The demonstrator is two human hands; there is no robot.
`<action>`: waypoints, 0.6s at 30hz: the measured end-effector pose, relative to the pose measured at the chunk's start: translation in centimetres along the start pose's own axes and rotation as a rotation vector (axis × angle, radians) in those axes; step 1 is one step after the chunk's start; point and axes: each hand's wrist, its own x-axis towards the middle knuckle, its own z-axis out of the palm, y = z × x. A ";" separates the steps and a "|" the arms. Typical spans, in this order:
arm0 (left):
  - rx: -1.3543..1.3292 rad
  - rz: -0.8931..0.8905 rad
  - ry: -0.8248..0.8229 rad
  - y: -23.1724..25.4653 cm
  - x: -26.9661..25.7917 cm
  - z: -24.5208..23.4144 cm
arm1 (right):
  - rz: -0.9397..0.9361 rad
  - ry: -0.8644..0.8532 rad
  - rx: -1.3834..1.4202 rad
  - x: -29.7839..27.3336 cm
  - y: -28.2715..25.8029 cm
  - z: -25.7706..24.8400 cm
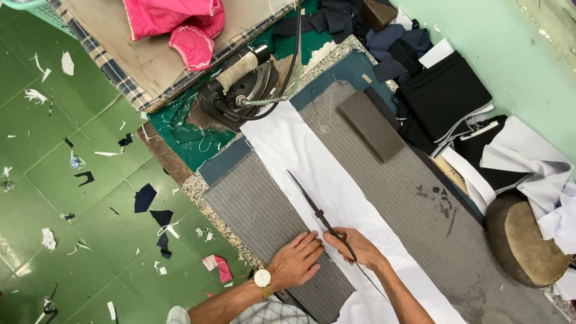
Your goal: The person cuts a long strip from a white fabric sheet using shears, then irons the strip on a worktable. They fold the strip, discard a small piece, and iron another section before cutting a second strip.
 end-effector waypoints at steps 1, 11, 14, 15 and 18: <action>0.000 0.001 0.002 -0.1 -0.1 0.1 | 0.000 0.001 -0.001 0.0 -0.2 0.0; 0.107 0.030 -0.054 -0.5 -0.3 -0.2 | -0.006 -0.015 0.006 0.5 -0.7 -0.4; 0.107 0.028 -0.059 -0.4 -0.3 -0.2 | 0.014 -0.013 -0.042 0.5 -2.6 -0.3; 0.113 0.030 -0.061 -0.4 -0.3 -0.3 | 0.015 -0.015 -0.051 0.7 -3.2 -0.3; 0.127 0.037 -0.081 -0.5 -0.3 -0.3 | -0.020 0.007 -0.068 1.3 -4.8 0.0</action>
